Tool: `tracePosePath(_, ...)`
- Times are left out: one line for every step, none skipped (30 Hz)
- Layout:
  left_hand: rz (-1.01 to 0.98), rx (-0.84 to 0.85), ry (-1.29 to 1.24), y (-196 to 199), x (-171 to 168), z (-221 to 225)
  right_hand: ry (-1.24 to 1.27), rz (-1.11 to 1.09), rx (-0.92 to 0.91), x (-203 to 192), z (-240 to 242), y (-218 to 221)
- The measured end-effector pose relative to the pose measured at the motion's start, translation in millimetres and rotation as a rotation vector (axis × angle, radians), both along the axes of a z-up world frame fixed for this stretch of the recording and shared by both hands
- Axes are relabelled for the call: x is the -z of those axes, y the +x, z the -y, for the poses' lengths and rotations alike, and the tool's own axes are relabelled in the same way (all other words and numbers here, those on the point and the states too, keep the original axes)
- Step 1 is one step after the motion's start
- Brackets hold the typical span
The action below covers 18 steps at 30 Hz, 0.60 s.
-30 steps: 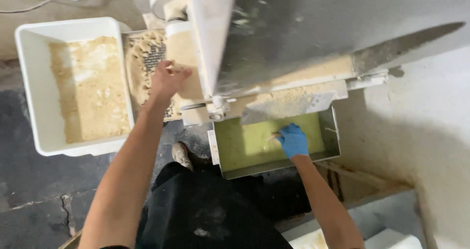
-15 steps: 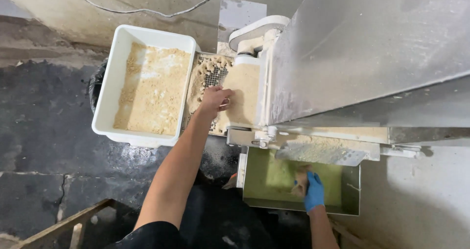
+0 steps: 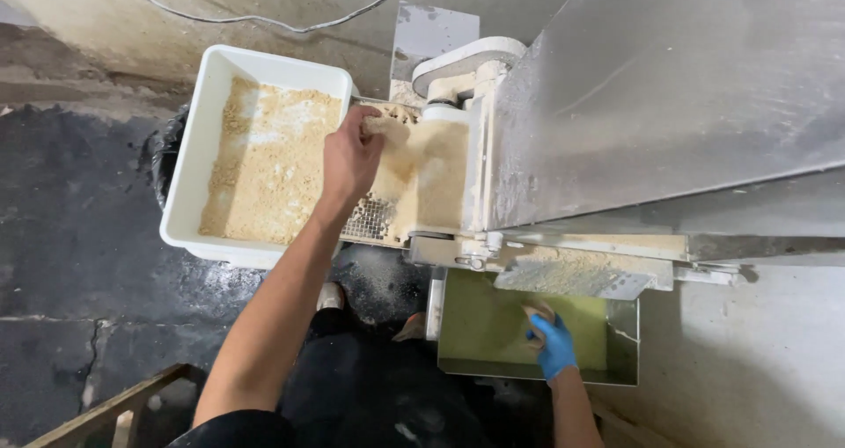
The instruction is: Breading chicken fillets by dipping them in a liquid batter and then coating them with breadcrumbs in a production environment.
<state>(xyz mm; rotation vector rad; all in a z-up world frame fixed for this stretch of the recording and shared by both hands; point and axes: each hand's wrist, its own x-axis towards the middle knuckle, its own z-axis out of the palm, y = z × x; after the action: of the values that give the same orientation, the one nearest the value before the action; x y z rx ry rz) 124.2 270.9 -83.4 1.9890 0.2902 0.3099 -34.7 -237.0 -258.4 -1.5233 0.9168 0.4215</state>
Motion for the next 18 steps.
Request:
tracePosePath(0.073,0.003,0.106,-4,9,-14,-0.021,0.006,-0.022,7,6,-4)
tracePosePath(0.064,-0.003,0.11,-14,11,-35,-0.016,-0.003,-0.028,-4,-4,-6)
tracePosePath(0.055,-0.029,0.159,-21,14,-54,-0.032,-0.003,-0.059,-17,-12,-8)
tracePosePath(0.047,-0.056,0.208,-28,16,-71,-0.048,-0.004,-0.089,-29,-19,-8)
tracePosePath(0.052,-0.051,0.208,-40,21,-87,-0.049,0.001,-0.084,-24,-18,-7)
tracePosePath(0.019,-0.116,0.333,-51,26,-103,-0.017,-0.026,-0.106,-19,-16,-5)
tracePosePath(-0.018,-0.177,0.453,-63,33,-116,0.011,-0.057,-0.125,-17,-11,-8)
tracePosePath(-0.016,-0.169,0.447,-74,44,-121,0.005,-0.057,-0.116,-20,-15,-10)
tracePosePath(-0.14,-0.158,0.493,-83,55,-127,-0.011,-0.096,-0.115,-23,-18,-9)
tracePosePath(-0.264,-0.146,0.539,-91,66,-132,-0.027,-0.136,-0.113,-27,-21,-9)
tracePosePath(-0.255,-0.133,0.533,-90,75,-125,-0.034,-0.131,-0.098,-33,-26,-8)
tracePosePath(-0.315,-0.073,0.475,-89,85,-119,-0.05,-0.134,-0.131,-39,-30,-6)
tracePosePath(-0.372,-0.012,0.418,-87,94,-112,-0.066,-0.137,-0.163,-45,-34,-4)
tracePosePath(-0.361,0.003,0.412,-76,72,-86,-0.074,-0.131,-0.147,-37,-29,-5)
tracePosePath(-0.466,0.084,0.284,-67,48,-63,-0.098,-0.098,-0.162,-28,-27,-4)
tracePosePath(-0.569,0.167,0.155,-60,24,-40,-0.122,-0.066,-0.177,-20,-24,-4)
tracePosePath(-0.559,0.173,0.155,-49,19,-21,-0.125,-0.057,-0.17,-16,-21,-3)
tracePosePath(-0.561,0.255,0.113,-39,14,-1,-0.136,-0.058,-0.177,-12,-18,-3)
